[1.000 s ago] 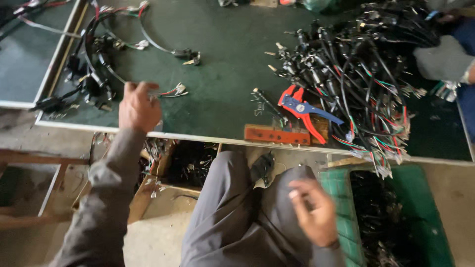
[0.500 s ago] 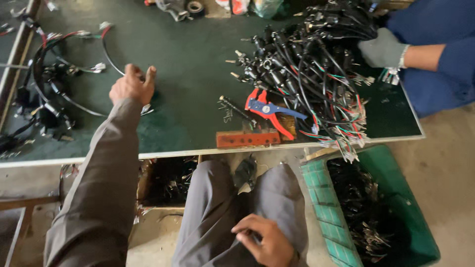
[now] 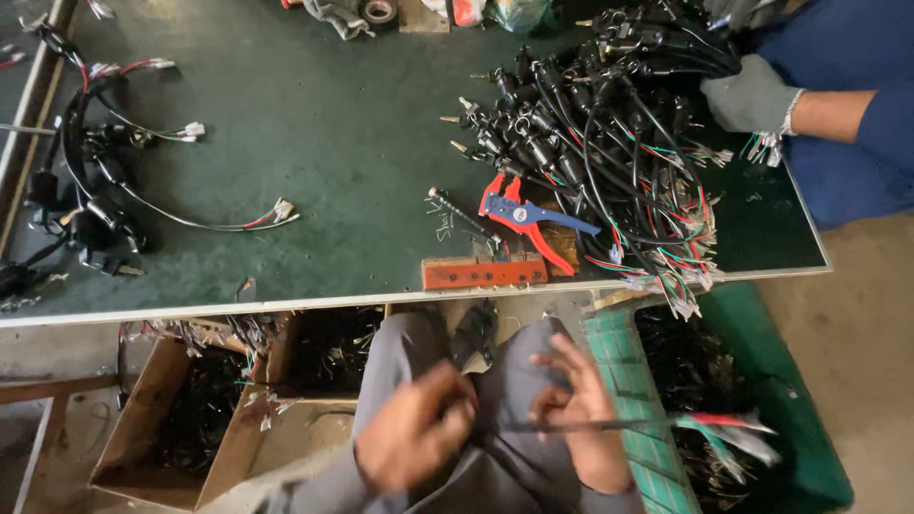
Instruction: The person sits at a table and repeatedly picks up ignition lock cylinders and wire harnesses, aligns the wires with the cylinder, and secures them using a small tool. Finished units are placed on the table to the left.
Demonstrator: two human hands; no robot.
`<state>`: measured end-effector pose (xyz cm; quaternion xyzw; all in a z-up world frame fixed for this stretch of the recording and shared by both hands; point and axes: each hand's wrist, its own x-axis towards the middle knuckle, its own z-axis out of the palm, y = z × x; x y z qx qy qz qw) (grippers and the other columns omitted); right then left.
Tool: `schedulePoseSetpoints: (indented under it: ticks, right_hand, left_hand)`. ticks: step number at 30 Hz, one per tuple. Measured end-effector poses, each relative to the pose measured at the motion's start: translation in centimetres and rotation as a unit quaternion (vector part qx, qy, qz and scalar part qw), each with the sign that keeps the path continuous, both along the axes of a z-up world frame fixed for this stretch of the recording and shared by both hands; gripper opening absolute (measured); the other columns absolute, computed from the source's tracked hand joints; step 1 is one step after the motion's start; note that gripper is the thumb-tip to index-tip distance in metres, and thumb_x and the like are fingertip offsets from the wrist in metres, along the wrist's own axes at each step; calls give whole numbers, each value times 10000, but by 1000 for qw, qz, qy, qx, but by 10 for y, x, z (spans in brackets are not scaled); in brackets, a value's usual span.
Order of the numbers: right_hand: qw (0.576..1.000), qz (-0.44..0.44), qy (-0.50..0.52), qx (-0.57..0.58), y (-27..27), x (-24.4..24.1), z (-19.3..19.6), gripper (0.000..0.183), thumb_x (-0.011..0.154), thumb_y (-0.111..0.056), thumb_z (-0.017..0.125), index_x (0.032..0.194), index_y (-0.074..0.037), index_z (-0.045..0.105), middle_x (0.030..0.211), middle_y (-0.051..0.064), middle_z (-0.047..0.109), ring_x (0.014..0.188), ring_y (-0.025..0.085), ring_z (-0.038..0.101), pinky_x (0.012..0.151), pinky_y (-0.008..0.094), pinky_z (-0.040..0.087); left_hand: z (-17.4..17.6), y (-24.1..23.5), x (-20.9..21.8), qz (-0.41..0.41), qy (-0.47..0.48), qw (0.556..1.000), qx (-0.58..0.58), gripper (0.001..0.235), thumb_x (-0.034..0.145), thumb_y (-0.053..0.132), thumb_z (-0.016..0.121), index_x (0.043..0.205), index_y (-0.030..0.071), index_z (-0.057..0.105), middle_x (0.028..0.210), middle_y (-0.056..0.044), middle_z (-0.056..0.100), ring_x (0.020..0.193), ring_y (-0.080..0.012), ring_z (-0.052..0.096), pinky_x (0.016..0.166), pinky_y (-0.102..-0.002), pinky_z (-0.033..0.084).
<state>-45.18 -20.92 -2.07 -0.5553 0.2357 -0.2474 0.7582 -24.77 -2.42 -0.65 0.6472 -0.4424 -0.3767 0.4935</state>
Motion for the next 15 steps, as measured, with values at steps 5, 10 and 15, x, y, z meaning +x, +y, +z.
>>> schedulePoseSetpoints:
  ticks: [5, 10, 15]
  right_hand:
    - [956, -69, -160, 234, -19, -27, 11, 442, 1129, -474, 511, 1226, -51, 590, 753, 33, 537, 627, 216, 590, 458, 303, 452]
    - [977, -143, -11, 160, -10, -21, 10, 428, 1062, -473, 471, 1066, -64, 593, 655, 55, 541, 589, 243, 632, 424, 330, 478]
    - [994, -56, 58, 73, 22, 1, 13, 405, 1031, -366, 488, 1064, 11, 631, 701, 121, 666, 617, 259, 714, 479, 350, 543]
  left_hand:
    - [62, 29, -48, 163, -258, 952, 29, 320, 846, 364, 803, 1029, 110, 739, 789, -35, 723, 682, -155, 687, 622, -322, 535]
    - [58, 36, -21, 201, -4, 972, 120, 264, 790, 218, 845, 1032, 124, 795, 671, -1, 726, 561, -105, 578, 524, -283, 483]
    - [29, 8, -36, 283, 90, 951, -86, 163, 961, 136, 747, 978, 19, 634, 797, -30, 582, 730, -96, 516, 650, -263, 457]
